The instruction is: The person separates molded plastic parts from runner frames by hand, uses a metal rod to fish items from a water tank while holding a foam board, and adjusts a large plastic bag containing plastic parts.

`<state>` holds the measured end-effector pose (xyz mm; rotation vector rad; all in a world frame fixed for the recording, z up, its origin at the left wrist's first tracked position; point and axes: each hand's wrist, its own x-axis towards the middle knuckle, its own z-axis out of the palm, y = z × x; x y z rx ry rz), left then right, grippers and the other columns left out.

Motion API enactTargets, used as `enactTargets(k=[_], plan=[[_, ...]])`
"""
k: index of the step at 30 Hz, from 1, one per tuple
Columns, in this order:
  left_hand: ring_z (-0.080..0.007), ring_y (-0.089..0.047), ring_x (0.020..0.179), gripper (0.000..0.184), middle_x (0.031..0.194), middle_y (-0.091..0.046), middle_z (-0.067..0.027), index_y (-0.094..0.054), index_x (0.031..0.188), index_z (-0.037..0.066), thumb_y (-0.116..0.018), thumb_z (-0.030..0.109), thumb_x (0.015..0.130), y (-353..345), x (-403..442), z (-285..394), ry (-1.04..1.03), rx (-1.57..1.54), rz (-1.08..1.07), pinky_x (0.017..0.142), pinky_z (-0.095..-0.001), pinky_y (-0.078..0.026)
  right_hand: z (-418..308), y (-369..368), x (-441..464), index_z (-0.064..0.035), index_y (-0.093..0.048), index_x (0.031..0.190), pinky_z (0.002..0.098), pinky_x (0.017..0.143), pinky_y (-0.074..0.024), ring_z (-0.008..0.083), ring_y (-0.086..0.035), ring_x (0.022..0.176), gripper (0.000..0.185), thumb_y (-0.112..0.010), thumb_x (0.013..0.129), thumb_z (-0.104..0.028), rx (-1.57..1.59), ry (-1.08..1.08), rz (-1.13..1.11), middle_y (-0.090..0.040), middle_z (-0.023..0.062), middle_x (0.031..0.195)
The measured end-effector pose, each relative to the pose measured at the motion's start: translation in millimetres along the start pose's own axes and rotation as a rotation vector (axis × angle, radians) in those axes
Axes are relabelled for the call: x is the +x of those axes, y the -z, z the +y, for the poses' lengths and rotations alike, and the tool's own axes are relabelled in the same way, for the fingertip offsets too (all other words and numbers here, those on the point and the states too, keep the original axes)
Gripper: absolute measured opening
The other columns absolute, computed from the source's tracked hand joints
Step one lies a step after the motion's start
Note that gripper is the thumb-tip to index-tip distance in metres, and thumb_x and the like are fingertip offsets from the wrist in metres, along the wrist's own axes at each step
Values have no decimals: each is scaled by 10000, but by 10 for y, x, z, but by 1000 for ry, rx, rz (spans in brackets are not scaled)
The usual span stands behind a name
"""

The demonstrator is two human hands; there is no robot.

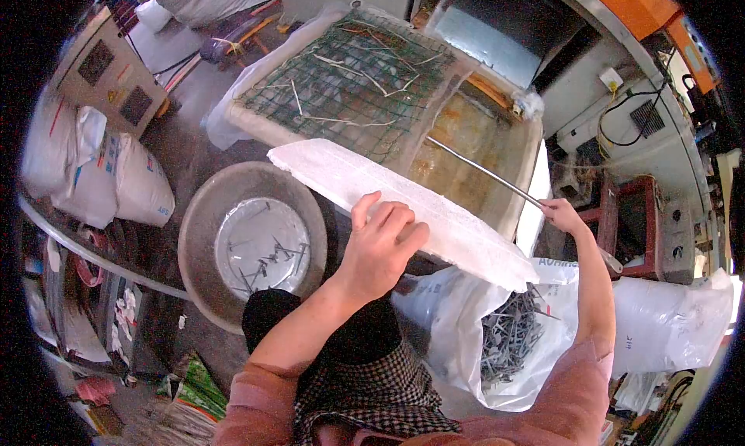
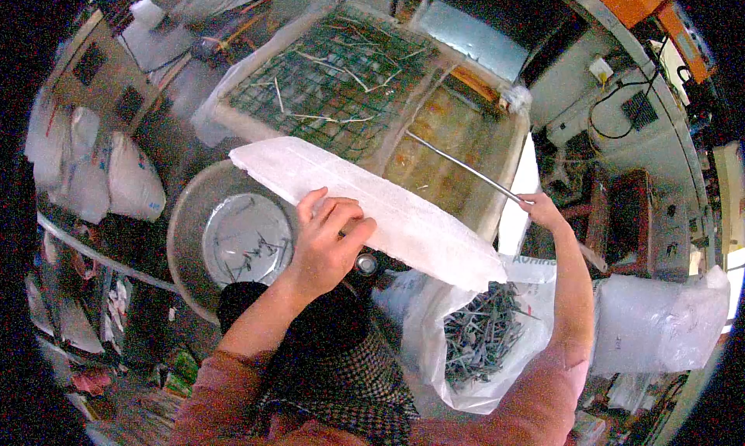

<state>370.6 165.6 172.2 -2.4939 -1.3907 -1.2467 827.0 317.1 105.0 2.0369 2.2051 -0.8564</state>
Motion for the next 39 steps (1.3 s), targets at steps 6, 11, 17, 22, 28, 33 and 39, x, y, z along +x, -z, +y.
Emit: enactTargets(k=[6,11,17,22,28,33,39], plan=[[-181,-529,889,133,860,-511,-15,-609,831,121,-584,106,701,-14,-27,-19,19,-14,-12,946,-462,-283,-169,-316,243,-99,-625,1120,322,576,-458,147,-541,587,316,-574,848,-251,112,-139,31,-598,110,680],[-177,-529,898,127,870,-514,-14,-613,824,131,-592,108,701,5,-57,-86,25,-15,-31,949,-467,-281,-430,-500,648,-87,-616,1125,286,485,-396,104,-457,522,290,-553,878,-226,146,-114,11,-552,33,643],[-188,-524,914,136,870,-485,-33,-573,873,111,-525,115,746,-22,-54,-94,-13,-18,-37,952,-466,-270,-1058,-757,988,-78,-605,1128,312,643,-482,177,-597,663,332,-578,852,-260,220,20,26,-657,122,798],[-190,-547,929,154,871,-536,-12,-629,837,118,-606,102,685,-28,-60,-93,8,-22,-28,949,-472,-273,-747,-766,1115,-84,-590,1155,302,556,-428,126,-501,590,317,-537,877,-226,76,138,108,-584,59,701],[-187,-554,938,169,870,-542,-6,-636,851,125,-610,115,684,16,-67,-65,-16,-20,-37,947,-466,-271,-420,-92,357,-107,-589,1163,325,724,-482,197,-612,768,339,-559,866,-268,-43,-50,3,-662,113,937],[-187,-558,933,170,871,-542,-7,-638,855,124,-613,119,687,-46,-81,-87,-29,-8,-20,948,-462,-268,-483,-379,464,-109,-595,1159,328,652,-466,165,-566,668,332,-565,866,-265,31,-18,-71,-662,111,876],[-184,-557,937,154,873,-545,-3,-643,846,124,-613,127,696,-45,-112,-134,-15,5,-35,957,-455,-260,-769,-800,957,-128,-593,1162,307,601,-446,136,-530,626,321,-562,873,-265,45,117,41,-600,78,724]])
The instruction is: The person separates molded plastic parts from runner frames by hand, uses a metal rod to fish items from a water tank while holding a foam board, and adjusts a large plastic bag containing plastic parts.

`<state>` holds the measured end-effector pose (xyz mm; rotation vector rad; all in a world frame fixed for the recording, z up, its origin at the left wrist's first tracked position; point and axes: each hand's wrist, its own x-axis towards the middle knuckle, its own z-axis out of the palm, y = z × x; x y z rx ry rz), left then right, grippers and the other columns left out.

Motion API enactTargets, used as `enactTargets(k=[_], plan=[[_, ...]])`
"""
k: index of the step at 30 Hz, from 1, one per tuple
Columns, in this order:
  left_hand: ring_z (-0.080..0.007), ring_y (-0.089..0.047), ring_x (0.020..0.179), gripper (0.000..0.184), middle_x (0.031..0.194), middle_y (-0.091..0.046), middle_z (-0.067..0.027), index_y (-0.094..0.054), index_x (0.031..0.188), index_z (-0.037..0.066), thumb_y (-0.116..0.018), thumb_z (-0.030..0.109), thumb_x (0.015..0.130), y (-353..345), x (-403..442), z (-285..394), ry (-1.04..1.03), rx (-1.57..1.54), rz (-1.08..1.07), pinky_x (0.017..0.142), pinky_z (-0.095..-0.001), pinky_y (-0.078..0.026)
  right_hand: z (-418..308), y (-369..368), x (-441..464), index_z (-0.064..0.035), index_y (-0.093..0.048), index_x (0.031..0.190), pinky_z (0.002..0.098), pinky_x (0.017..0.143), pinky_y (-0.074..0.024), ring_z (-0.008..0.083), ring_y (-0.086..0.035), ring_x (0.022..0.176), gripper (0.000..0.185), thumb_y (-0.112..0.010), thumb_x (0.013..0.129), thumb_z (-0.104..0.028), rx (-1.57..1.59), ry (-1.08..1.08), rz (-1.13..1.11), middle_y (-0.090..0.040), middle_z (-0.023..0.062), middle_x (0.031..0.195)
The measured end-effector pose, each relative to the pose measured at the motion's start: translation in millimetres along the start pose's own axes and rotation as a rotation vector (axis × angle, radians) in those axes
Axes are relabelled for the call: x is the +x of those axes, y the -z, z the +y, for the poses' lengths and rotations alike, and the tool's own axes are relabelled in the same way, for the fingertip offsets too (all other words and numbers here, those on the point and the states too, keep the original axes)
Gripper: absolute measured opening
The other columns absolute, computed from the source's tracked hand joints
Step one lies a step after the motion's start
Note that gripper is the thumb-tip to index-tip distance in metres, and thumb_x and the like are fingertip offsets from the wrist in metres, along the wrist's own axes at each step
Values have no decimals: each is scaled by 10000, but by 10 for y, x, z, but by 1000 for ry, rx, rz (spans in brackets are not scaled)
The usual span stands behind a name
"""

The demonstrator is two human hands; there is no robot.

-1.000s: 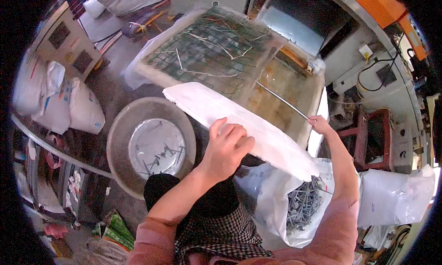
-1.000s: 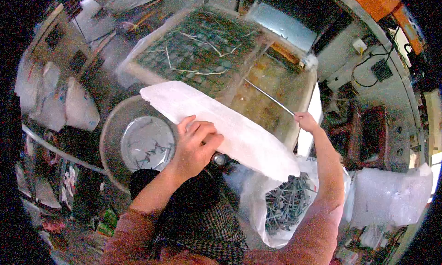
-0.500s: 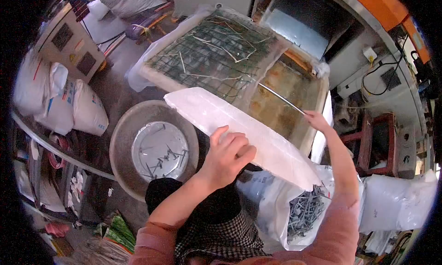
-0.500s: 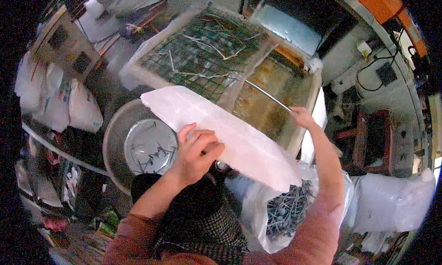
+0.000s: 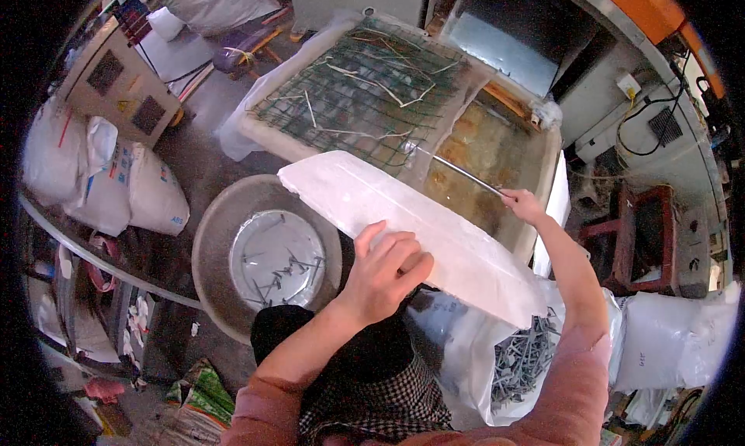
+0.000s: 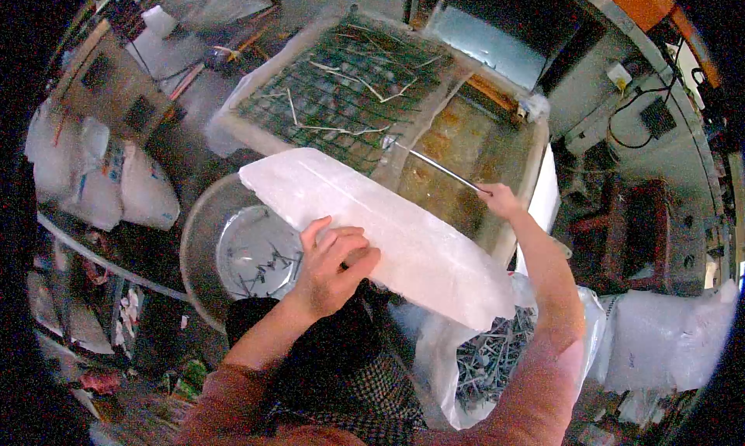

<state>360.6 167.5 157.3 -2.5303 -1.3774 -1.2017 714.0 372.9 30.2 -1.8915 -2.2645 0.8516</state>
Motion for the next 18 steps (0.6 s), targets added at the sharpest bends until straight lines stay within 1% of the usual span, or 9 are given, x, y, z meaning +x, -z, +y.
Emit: enactTargets(k=[3,5,7,9,10,12,16,18], plan=[[-179,-557,941,162,881,-551,0,-653,845,128,-614,136,688,28,-8,14,-23,7,-6,964,-450,-257,-145,38,-50,-137,-591,1161,314,625,-455,152,-546,643,314,-562,871,-254,7,28,22,-617,100,757],[-175,-556,943,171,885,-554,2,-658,844,129,-616,141,680,67,-18,41,-36,5,-5,966,-447,-257,-230,212,-207,-138,-590,1161,315,634,-457,159,-551,650,312,-562,869,-243,-10,35,34,-625,112,776],[-173,-557,944,199,887,-561,1,-666,851,130,-619,151,659,124,-44,66,-53,18,-28,972,-442,-253,-258,509,-461,-126,-596,1148,361,772,-475,279,-627,828,311,-561,861,-241,-83,-72,-102,-644,181,943],[-175,-560,940,202,885,-563,0,-666,846,129,-621,152,651,170,-63,107,-57,21,-40,971,-441,-256,100,682,-600,-129,-607,1134,355,721,-477,266,-619,736,298,-565,861,-242,-193,33,-65,-646,187,856],[-176,-563,936,205,884,-566,-1,-667,842,128,-622,153,644,181,-68,122,-61,23,-52,970,-441,-258,68,786,-709,-129,-607,1134,355,721,-477,266,-619,736,298,-565,861,-242,-190,34,-67,-646,187,856],[-177,-565,933,203,885,-568,-1,-667,840,128,-624,152,643,152,-66,137,-59,33,-33,966,-443,-262,5,999,-904,-138,-620,1116,333,681,-472,229,-601,678,286,-575,857,-250,-201,-38,-136,-647,166,796],[-180,-572,925,201,891,-571,-1,-670,835,127,-628,146,638,105,-66,117,-39,36,-21,956,-451,-272,71,886,-863,-153,-628,1107,316,668,-468,194,-589,668,277,-584,853,-256,-158,-11,-175,-649,147,788],[-180,-570,931,203,892,-571,0,-670,840,129,-624,145,643,94,-48,97,-43,36,-13,955,-453,-272,27,694,-704,-159,-622,1118,314,670,-467,190,-591,679,285,-586,855,-263,-140,81,-185,-652,143,793]])
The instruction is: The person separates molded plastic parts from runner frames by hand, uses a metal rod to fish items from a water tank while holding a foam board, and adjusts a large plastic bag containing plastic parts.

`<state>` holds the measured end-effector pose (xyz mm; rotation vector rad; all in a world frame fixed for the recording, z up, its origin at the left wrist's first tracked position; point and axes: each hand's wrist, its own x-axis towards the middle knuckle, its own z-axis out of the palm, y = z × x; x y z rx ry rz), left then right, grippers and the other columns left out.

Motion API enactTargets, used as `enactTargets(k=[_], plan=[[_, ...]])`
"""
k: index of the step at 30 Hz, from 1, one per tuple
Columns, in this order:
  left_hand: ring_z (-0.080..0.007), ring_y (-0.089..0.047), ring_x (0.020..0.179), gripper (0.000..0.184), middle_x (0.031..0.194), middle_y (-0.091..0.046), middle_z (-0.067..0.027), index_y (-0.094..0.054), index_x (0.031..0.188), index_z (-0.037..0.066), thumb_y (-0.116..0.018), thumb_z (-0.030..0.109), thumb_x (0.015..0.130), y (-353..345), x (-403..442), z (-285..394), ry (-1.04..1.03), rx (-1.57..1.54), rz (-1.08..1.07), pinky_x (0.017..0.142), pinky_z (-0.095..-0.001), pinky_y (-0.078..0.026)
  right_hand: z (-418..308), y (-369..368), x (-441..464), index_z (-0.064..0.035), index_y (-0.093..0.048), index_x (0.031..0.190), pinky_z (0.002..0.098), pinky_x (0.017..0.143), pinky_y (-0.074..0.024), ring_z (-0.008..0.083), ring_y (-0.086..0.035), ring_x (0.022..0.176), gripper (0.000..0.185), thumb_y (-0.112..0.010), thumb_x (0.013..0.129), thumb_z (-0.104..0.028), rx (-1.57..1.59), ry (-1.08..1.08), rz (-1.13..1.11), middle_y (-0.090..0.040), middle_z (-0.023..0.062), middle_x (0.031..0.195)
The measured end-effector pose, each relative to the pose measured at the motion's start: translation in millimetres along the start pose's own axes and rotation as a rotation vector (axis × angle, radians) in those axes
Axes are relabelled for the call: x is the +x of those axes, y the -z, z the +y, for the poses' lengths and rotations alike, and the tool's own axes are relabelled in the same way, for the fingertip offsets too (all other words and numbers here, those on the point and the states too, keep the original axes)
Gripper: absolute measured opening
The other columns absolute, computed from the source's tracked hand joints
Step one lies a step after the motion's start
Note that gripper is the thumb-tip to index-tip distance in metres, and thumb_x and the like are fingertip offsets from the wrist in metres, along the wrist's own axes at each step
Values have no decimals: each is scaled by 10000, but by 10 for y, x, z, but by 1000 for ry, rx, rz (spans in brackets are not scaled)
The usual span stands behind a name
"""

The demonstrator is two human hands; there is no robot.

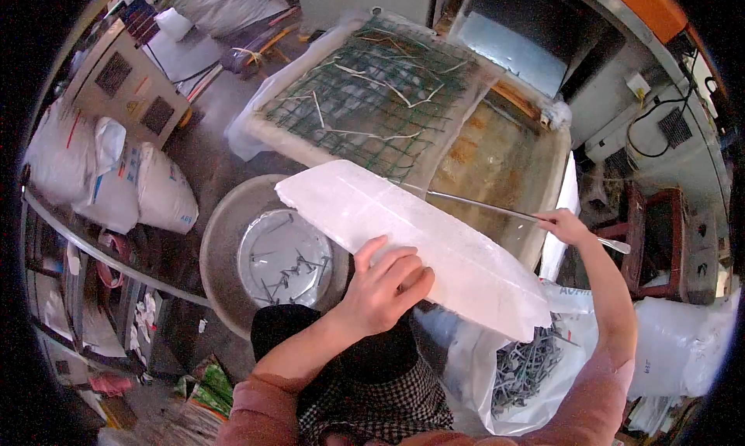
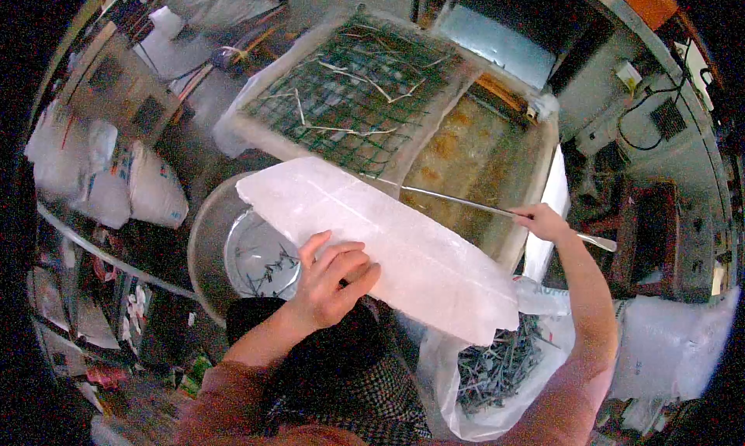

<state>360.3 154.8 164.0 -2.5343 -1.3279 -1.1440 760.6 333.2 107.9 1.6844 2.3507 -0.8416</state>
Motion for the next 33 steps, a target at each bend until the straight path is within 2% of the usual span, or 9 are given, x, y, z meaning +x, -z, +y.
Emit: enactTargets(k=[2,5,7,11,14,17,19,25,33], plan=[[-180,-568,936,204,893,-570,0,-669,845,132,-620,144,647,5,-1,-14,0,9,6,955,-454,-271,-189,-109,180,-172,-612,1133,333,688,-477,220,-617,717,296,-585,857,-276,7,-52,-38,-657,147,844],[-179,-563,948,204,888,-572,5,-665,859,140,-608,159,665,2,-7,-12,17,7,-29,951,-452,-273,-168,-452,523,-144,-584,1169,327,663,-463,208,-572,673,320,-588,858,-222,6,91,94,-640,158,810],[-179,-557,946,168,887,-534,-15,-615,858,116,-580,157,699,-27,-28,-15,10,-17,10,979,-437,-245,-309,-537,626,-168,-573,1186,330,713,-472,240,-607,740,329,-583,863,-230,108,65,67,-647,169,889],[-178,-553,969,191,901,-569,16,-655,867,150,-588,183,692,-71,-75,-51,11,9,-13,956,-455,-265,-416,-590,685,-164,-578,1179,333,747,-470,259,-617,772,320,-579,865,-227,96,5,82,-647,167,932],[-179,-553,970,181,910,-566,20,-655,862,151,-588,181,696,-88,-78,-60,-1,15,-13,958,-455,-261,-378,-627,693,-138,-580,1171,335,768,-466,268,-625,813,316,-575,865,-219,64,-39,92,-643,172,953],[-180,-556,965,180,907,-567,24,-656,866,151,-590,182,701,-92,-95,-70,8,19,-1,956,-452,-261,-175,-623,681,-123,-579,1167,337,780,-470,288,-627,865,315,-567,868,-218,82,22,199,-639,176,960],[-179,-556,969,182,913,-567,22,-657,872,153,-593,179,704,-88,-113,-73,3,13,-14,957,-451,-260,-153,-531,606,-184,-586,1163,374,817,-478,313,-614,913,313,-530,880,-309,64,36,206,-628,136,1031],[-179,-557,972,190,913,-570,18,-658,880,159,-606,169,697,-85,-123,-73,-5,9,-24,957,-448,-261,-292,-183,349,-190,-597,1148,372,797,-489,323,-611,908,300,-522,884,-312,-83,-52,67,-629,133,1031],[-183,-558,974,199,923,-583,3,-661,892,160,-611,169,700,-142,-110,-77,-10,29,8,951,-449,-266,-396,-690,768,-280,-522,1232,424,800,-484,345,-604,906,362,-491,890,-394,-122,15,62,-628,144,1018]])
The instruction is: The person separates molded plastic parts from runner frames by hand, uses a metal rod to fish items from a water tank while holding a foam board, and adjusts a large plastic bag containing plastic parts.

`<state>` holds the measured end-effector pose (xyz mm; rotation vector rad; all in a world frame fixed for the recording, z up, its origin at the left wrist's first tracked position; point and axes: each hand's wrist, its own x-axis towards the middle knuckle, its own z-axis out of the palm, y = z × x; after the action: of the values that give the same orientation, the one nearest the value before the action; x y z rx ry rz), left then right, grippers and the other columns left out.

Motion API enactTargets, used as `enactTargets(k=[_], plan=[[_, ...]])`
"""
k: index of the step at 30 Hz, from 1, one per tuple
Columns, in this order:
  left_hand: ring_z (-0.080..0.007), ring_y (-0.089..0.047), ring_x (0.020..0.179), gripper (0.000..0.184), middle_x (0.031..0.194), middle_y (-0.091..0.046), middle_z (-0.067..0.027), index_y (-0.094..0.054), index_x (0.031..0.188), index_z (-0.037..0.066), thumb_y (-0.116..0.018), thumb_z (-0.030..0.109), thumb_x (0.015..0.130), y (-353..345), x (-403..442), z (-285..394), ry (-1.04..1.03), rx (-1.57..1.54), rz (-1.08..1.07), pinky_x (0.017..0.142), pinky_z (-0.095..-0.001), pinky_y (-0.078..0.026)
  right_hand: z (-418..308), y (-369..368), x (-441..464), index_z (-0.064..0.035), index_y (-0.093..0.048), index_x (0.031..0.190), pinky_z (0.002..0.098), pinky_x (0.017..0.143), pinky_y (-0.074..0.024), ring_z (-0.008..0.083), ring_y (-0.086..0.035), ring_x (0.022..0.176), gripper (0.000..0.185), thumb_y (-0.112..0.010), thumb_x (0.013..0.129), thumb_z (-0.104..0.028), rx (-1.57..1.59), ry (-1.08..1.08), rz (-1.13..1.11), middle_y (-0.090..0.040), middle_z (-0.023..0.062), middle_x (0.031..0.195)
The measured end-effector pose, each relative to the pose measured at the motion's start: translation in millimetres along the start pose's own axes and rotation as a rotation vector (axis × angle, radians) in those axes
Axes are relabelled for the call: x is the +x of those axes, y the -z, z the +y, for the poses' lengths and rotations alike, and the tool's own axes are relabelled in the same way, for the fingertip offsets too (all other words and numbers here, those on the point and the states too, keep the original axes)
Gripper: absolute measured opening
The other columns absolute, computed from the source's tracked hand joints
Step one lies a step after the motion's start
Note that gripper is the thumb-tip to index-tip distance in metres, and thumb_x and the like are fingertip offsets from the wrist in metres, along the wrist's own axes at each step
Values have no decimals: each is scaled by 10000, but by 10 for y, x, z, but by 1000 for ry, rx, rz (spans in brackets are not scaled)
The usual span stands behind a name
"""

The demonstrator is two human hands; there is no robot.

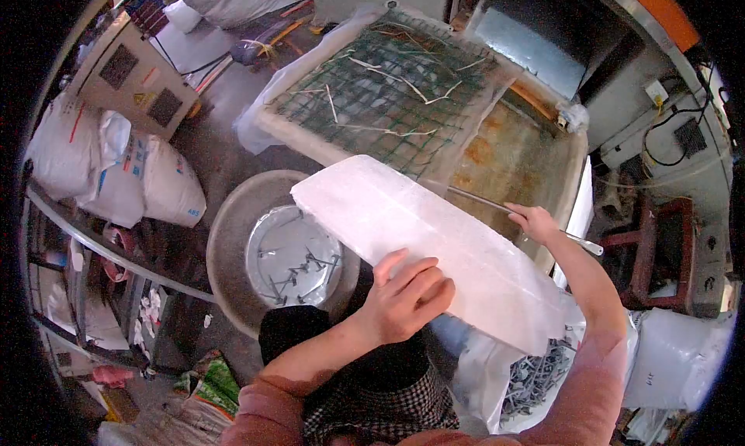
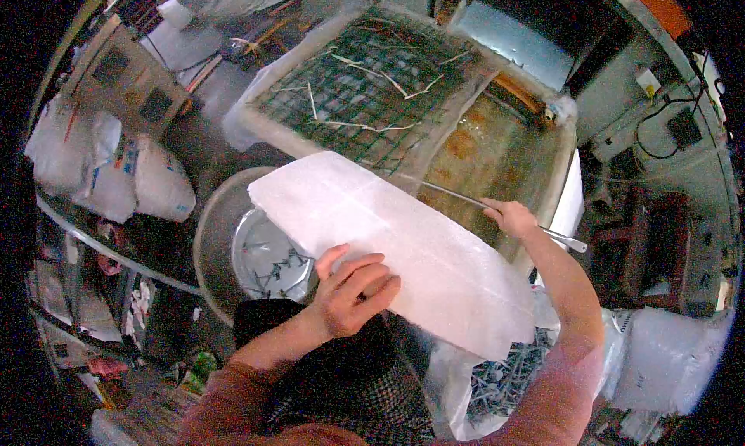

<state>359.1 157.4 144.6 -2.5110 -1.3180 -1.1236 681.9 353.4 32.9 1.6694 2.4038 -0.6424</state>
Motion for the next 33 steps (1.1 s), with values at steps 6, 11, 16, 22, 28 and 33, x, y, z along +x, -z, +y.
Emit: enactTargets(k=[6,11,16,22,28,33], plan=[[-181,-559,970,199,915,-583,4,-660,886,156,-607,177,696,26,-1,-17,17,-19,4,944,-446,-270,74,-2,58,-275,-523,1230,437,802,-479,359,-598,903,355,-482,896,-389,27,-22,47,-623,163,1009],[-183,-556,974,200,911,-583,8,-660,888,154,-597,182,700,9,-27,-11,10,-28,-4,944,-447,-273,123,63,-61,-251,-530,1226,436,798,-478,363,-603,880,354,-494,893,-367,41,-33,99,-627,180,973],[-185,-559,974,195,909,-578,13,-659,882,149,-596,175,700,26,-24,-10,14,-19,5,953,-443,-272,111,108,-63,-251,-523,1235,442,796,-477,362,-603,888,355,-493,895,-350,-13,-71,118,-625,186,968],[-185,-557,980,194,894,-574,14,-658,877,146,-601,173,694,36,-22,-11,19,-29,8,956,-444,-270,-102,205,65,-258,-530,1225,449,820,-470,353,-598,919,345,-481,897,-354,-32,-170,77,-622,169,1007],[-187,-559,969,194,891,-573,17,-658,878,151,-603,169,693,-3,-41,-21,6,-4,27,959,-452,-266,-308,142,301,-274,-554,1194,439,838,-466,342,-585,961,316,-484,896,-355,43,-189,95,-616,152,1047],[-180,-554,966,160,881,-557,7,-635,862,137,-592,154,709,3,2,-13,16,-21,59,975,-441,-255,-152,107,252,-253,-563,1185,420,856,-460,331,-583,987,306,-488,897,-325,59,-176,99,-614,142,1070]])
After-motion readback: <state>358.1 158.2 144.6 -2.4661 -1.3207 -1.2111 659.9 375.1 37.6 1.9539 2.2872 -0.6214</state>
